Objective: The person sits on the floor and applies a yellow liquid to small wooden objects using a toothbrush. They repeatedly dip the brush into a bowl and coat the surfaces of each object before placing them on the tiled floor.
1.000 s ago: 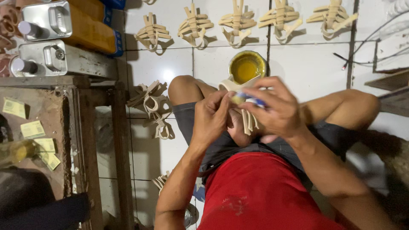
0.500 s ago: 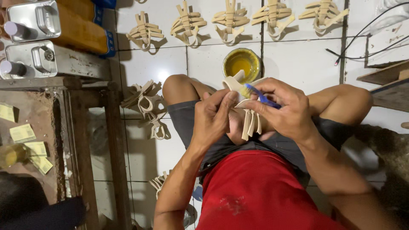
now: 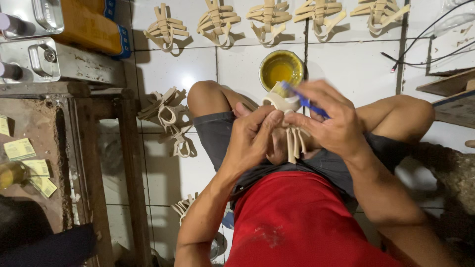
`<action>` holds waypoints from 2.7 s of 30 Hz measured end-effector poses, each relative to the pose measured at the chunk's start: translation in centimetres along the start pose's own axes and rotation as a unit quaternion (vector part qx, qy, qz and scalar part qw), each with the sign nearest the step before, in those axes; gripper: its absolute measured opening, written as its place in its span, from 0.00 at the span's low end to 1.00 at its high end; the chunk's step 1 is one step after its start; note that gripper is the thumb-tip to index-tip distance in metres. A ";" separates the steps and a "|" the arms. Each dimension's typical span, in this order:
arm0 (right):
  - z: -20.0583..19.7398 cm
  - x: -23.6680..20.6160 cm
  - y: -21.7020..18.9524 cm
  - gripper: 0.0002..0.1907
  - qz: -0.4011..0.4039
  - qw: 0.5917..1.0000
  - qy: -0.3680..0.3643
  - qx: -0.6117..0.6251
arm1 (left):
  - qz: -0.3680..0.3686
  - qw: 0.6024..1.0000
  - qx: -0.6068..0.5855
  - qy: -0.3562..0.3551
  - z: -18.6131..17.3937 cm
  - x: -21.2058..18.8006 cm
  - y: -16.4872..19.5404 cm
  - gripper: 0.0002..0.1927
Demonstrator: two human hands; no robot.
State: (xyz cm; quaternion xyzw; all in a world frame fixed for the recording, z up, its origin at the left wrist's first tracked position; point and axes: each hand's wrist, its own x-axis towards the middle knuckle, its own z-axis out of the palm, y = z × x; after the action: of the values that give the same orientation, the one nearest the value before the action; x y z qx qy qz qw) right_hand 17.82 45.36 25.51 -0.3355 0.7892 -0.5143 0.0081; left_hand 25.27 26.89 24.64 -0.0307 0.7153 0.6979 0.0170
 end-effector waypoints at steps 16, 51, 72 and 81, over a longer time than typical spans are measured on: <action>0.0 -5.4 5.5 0.15 0.083 0.951 0.056 0.293 | 0.080 0.991 0.108 0.010 2.0 -0.8 -0.3 0.08; -1.2 -6.0 6.4 0.11 0.223 0.854 0.190 0.430 | -0.078 0.981 -0.175 0.013 1.8 0.5 -5.7 0.17; -2.0 -8.1 6.6 0.03 0.290 0.862 0.083 0.407 | 0.491 0.800 0.344 -0.001 1.6 -0.6 -2.6 0.23; -2.4 -7.3 5.7 0.07 0.290 0.875 0.081 0.380 | 0.482 0.813 0.328 0.009 1.7 -1.1 -3.5 0.20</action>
State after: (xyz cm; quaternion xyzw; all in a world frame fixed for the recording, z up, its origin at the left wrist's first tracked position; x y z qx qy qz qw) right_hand 19.63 52.57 19.54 -0.0195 0.5930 -0.7744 0.2196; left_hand 26.60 28.50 21.16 0.3192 0.8250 0.3407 -0.3186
